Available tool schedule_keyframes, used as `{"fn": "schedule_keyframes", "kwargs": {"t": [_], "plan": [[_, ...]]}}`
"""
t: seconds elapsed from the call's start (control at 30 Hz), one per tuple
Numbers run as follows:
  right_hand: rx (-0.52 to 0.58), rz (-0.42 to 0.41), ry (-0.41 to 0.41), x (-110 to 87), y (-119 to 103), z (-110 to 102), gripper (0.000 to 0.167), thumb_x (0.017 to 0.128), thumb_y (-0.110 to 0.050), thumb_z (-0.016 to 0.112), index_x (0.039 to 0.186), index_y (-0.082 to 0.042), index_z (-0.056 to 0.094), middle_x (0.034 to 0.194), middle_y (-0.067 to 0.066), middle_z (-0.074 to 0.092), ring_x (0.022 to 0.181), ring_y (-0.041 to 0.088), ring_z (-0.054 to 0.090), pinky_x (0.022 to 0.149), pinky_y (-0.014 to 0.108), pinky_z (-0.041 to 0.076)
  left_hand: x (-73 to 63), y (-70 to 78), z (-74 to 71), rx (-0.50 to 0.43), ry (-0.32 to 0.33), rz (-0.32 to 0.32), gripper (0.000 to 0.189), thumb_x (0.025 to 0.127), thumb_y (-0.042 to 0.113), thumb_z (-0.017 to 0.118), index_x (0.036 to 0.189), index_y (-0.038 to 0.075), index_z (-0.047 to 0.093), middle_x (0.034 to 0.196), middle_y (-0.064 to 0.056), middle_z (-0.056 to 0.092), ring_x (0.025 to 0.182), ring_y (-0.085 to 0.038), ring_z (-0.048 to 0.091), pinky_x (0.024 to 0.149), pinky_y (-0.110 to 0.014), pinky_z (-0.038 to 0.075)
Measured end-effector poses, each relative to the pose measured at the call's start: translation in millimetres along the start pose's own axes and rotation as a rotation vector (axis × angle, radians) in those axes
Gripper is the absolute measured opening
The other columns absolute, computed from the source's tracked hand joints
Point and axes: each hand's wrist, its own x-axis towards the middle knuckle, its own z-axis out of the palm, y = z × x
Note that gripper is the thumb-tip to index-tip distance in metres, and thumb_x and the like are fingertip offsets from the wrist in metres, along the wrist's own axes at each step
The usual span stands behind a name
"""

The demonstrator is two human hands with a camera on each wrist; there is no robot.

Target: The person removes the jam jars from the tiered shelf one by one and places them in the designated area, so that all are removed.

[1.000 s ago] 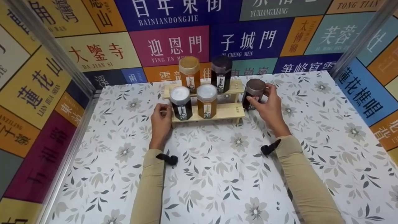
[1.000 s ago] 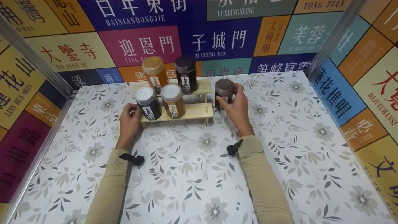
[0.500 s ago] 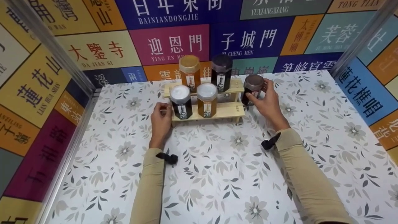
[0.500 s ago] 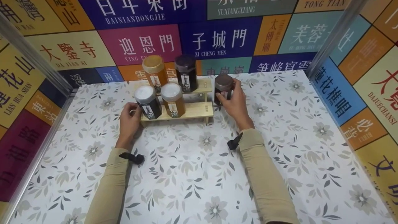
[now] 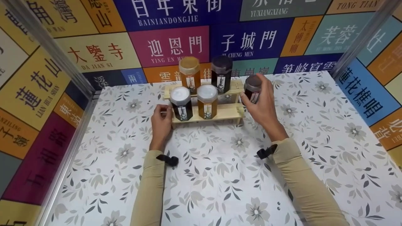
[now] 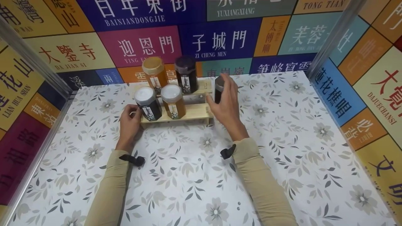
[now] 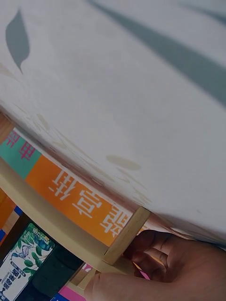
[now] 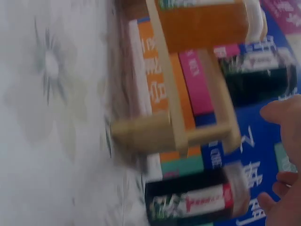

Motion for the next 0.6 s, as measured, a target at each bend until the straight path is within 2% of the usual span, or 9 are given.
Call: {"fn": "schedule_keyframes", "kwargs": {"t": [0.1, 0.2, 0.4, 0.5, 0.6], "plan": [[0.069, -0.061, -0.026, -7.9, -20, 15, 0.071, 0.098, -0.03, 0.081, 0.159, -0.014, 0.047, 0.154, 0.012, 0.055, 0.143, 0.026, 0.053, 0.116, 0.052, 0.048, 0.6, -0.4, 0.0, 0.0, 0.003, -0.001, 0.016, 0.11, 0.025, 0.062, 0.115, 0.009, 0.066, 0.109, -0.01, 0.07, 0.092, -0.021, 0.071, 0.076, -0.031, 0.056], [0.14, -0.081, -0.083, -16.2, -34, 32, 0.068, 0.099, -0.031, 0.081, 0.156, -0.01, 0.05, 0.15, 0.012, 0.058, 0.14, 0.028, 0.057, 0.113, 0.052, 0.052, 1.4, -0.9, 0.3, 0.002, 0.01, 0.004, 0.016, 0.11, 0.023, 0.062, 0.115, 0.009, 0.066, 0.109, -0.01, 0.07, 0.092, -0.022, 0.071, 0.077, -0.031, 0.056], [0.2, -0.04, -0.202, -31.4, -52, 64, 0.081, 0.094, -0.035, 0.086, 0.16, -0.012, 0.044, 0.151, 0.012, 0.057, 0.133, 0.028, 0.061, 0.109, 0.045, 0.057, 0.8, 0.1, 0.3, -0.006, 0.019, 0.006, 0.015, 0.11, 0.02, 0.062, 0.115, 0.007, 0.066, 0.109, -0.012, 0.07, 0.094, -0.024, 0.071, 0.081, -0.033, 0.056], [0.186, -0.016, -0.21, -35.4, -58, 77, 0.088, 0.093, -0.039, 0.087, 0.162, -0.013, 0.039, 0.154, 0.012, 0.055, 0.133, 0.027, 0.06, 0.105, 0.048, 0.059, 1.1, -0.3, 0.7, -0.001, 0.022, 0.009, 0.016, 0.11, 0.021, 0.062, 0.115, 0.007, 0.066, 0.109, -0.012, 0.07, 0.095, -0.024, 0.071, 0.084, -0.034, 0.056], [0.171, 0.021, -0.183, -36.5, -63, 84, 0.092, 0.091, -0.039, 0.089, 0.162, -0.013, 0.038, 0.156, 0.012, 0.054, 0.133, 0.027, 0.059, 0.102, 0.05, 0.059, 1.2, -0.8, 1.5, 0.007, 0.018, 0.007, 0.016, 0.11, 0.023, 0.062, 0.114, 0.008, 0.066, 0.109, -0.012, 0.07, 0.096, -0.023, 0.071, 0.085, -0.034, 0.057]]}}
